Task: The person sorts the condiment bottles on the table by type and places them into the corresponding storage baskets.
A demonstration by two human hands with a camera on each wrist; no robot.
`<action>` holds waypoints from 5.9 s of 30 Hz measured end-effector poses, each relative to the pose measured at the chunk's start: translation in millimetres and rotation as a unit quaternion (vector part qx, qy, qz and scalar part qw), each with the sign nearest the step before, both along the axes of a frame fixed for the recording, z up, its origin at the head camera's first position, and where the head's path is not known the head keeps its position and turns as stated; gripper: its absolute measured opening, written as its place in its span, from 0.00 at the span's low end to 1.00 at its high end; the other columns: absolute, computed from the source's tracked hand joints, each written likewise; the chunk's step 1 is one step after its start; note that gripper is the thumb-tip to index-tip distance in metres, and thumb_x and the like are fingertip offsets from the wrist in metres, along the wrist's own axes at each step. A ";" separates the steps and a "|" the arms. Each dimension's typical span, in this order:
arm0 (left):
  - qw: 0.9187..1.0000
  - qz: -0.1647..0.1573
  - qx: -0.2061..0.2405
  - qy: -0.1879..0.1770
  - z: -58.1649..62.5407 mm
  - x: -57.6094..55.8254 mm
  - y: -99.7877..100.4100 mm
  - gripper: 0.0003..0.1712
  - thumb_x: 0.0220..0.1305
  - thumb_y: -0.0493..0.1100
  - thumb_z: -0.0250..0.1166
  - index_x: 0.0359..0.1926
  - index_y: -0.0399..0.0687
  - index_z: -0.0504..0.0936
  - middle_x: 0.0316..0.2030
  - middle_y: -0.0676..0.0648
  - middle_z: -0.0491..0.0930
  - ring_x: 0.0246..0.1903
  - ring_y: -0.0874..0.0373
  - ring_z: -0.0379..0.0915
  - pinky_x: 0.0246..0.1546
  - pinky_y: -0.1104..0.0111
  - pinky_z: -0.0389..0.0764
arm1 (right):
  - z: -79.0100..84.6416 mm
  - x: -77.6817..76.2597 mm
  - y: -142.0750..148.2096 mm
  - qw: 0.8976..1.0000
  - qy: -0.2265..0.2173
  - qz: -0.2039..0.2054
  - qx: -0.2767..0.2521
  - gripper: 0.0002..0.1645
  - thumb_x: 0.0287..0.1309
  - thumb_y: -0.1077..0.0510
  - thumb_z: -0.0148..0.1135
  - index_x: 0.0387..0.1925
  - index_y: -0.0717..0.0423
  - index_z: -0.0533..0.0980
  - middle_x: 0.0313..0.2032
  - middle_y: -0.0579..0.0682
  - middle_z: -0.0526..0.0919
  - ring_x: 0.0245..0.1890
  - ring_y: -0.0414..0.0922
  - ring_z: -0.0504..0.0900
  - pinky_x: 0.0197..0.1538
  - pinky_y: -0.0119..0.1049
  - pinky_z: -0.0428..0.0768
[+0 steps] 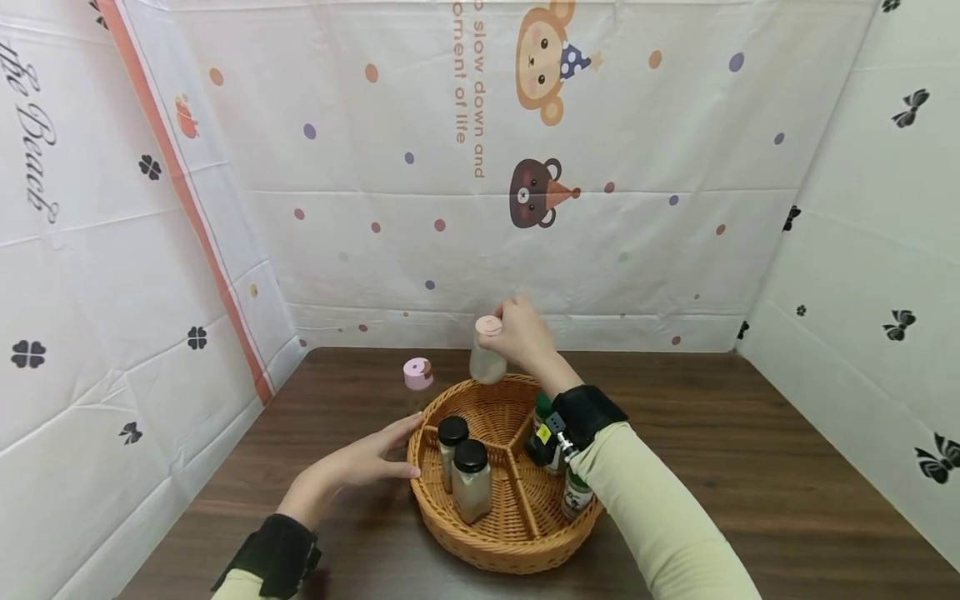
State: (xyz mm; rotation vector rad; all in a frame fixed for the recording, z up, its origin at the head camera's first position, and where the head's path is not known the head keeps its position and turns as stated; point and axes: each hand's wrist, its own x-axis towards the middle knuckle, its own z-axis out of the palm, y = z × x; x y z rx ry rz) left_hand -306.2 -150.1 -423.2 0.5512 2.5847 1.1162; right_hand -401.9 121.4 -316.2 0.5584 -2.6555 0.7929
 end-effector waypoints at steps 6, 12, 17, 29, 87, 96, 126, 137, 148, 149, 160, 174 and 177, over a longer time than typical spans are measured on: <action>1.000 -0.004 -0.001 -0.001 1.1 0.3 -3.1 0.51 0.63 0.52 0.69 0.78 0.46 0.53 0.78 0.37 0.48 0.77 0.38 0.45 0.73 0.39 0.54 | -0.5 8.4 -6.0 0.999 -0.026 0.019 0.042 0.25 0.55 0.47 0.71 0.47 0.60 0.79 0.46 0.58 0.78 0.40 0.52 0.78 0.42 0.44 0.78; 1.000 -0.006 0.000 -0.002 1.4 0.4 -3.5 0.51 0.63 0.52 0.69 0.78 0.45 0.52 0.78 0.38 0.49 0.77 0.38 0.47 0.73 0.40 0.55 | -2.6 11.6 -13.7 0.994 -0.042 0.048 0.093 0.25 0.54 0.47 0.72 0.47 0.60 0.80 0.46 0.57 0.80 0.38 0.49 0.79 0.37 0.38 0.77; 1.000 -0.005 0.003 -0.003 1.8 1.2 -2.7 0.51 0.63 0.52 0.69 0.78 0.45 0.52 0.78 0.37 0.49 0.76 0.38 0.50 0.72 0.40 0.56 | -5.8 11.8 -18.9 0.990 -0.044 0.081 0.106 0.24 0.52 0.49 0.73 0.44 0.61 0.81 0.44 0.57 0.82 0.36 0.47 0.78 0.36 0.36 0.75; 1.000 -0.004 0.000 -0.002 1.1 1.5 -1.9 0.50 0.63 0.53 0.69 0.78 0.46 0.53 0.78 0.37 0.49 0.76 0.37 0.48 0.72 0.40 0.56 | -19.2 14.7 -27.8 0.981 -0.093 0.096 0.142 0.17 0.51 0.50 0.74 0.40 0.54 0.82 0.37 0.50 0.82 0.31 0.43 0.75 0.32 0.34 0.71; 1.000 -0.004 0.005 -0.007 -0.1 1.9 -1.8 0.50 0.64 0.53 0.69 0.78 0.46 0.53 0.78 0.37 0.48 0.74 0.37 0.56 0.71 0.40 0.59 | -14.5 15.7 -40.9 0.973 -0.165 0.099 0.125 0.30 0.59 0.48 0.71 0.58 0.57 0.74 0.50 0.56 0.80 0.48 0.49 0.79 0.50 0.45 0.80; 1.000 -0.011 0.001 -0.008 -0.9 1.1 -1.7 0.50 0.64 0.55 0.68 0.79 0.49 0.52 0.79 0.37 0.47 0.75 0.38 0.53 0.70 0.38 0.59 | -7.2 9.4 -56.3 0.975 -0.145 0.091 0.142 0.35 0.57 0.46 0.72 0.61 0.57 0.74 0.57 0.56 0.79 0.57 0.52 0.79 0.59 0.48 0.79; 1.000 -0.021 0.008 0.004 2.5 1.5 2.5 0.49 0.65 0.51 0.68 0.79 0.45 0.52 0.79 0.38 0.48 0.76 0.38 0.50 0.72 0.41 0.56 | -14.5 -3.5 -91.5 0.935 -0.203 0.202 0.209 0.34 0.65 0.58 0.63 0.71 0.46 0.67 0.69 0.53 0.68 0.64 0.50 0.71 0.67 0.47 0.73; 1.000 -0.015 -0.001 0.003 1.3 2.0 -0.4 0.50 0.65 0.53 0.68 0.79 0.46 0.52 0.79 0.39 0.49 0.77 0.39 0.48 0.72 0.40 0.56 | -14.3 -6.1 -97.7 0.944 -0.148 0.182 0.233 0.27 0.58 0.59 0.71 0.58 0.51 0.74 0.51 0.52 0.80 0.49 0.48 0.76 0.56 0.42 0.77; 1.000 -0.016 -0.006 0.007 3.4 1.8 2.5 0.49 0.65 0.52 0.68 0.78 0.45 0.52 0.78 0.38 0.49 0.77 0.38 0.48 0.72 0.41 0.56 | -9.3 -4.7 -98.2 0.933 -0.125 0.210 0.264 0.19 0.61 0.59 0.68 0.53 0.51 0.75 0.46 0.49 0.81 0.44 0.44 0.76 0.51 0.38 0.77; 1.000 -0.017 -0.006 0.009 3.8 2.0 2.8 0.49 0.65 0.52 0.68 0.78 0.44 0.52 0.78 0.38 0.50 0.76 0.38 0.48 0.72 0.41 0.56 | -8.7 -4.7 -98.4 0.934 -0.122 0.206 0.266 0.16 0.62 0.59 0.67 0.51 0.51 0.75 0.45 0.48 0.81 0.42 0.44 0.76 0.49 0.37 0.77; 1.000 -0.016 -0.015 0.013 4.7 1.9 3.0 0.49 0.65 0.52 0.68 0.78 0.46 0.53 0.78 0.39 0.50 0.76 0.38 0.49 0.72 0.40 0.56 | 16.1 -3.6 -91.7 0.952 -0.085 0.207 0.211 0.21 0.62 0.57 0.67 0.55 0.55 0.74 0.48 0.50 0.82 0.45 0.44 0.78 0.49 0.38 0.78; 1.000 -0.016 -0.001 0.001 1.1 3.7 -2.4 0.49 0.65 0.50 0.68 0.79 0.45 0.52 0.78 0.38 0.50 0.74 0.38 0.55 0.71 0.42 0.59 | 31.0 -7.3 -62.8 0.965 -0.071 0.181 0.176 0.21 0.62 0.59 0.66 0.56 0.59 0.74 0.49 0.55 0.81 0.48 0.48 0.79 0.51 0.41 0.79; 1.000 -0.015 0.002 -0.004 1.0 3.8 -1.7 0.50 0.65 0.51 0.68 0.79 0.45 0.51 0.78 0.38 0.49 0.73 0.37 0.56 0.71 0.41 0.60 | 32.2 -7.9 -53.2 0.968 -0.071 0.175 0.166 0.21 0.61 0.60 0.66 0.55 0.59 0.74 0.50 0.56 0.81 0.48 0.49 0.79 0.50 0.41 0.78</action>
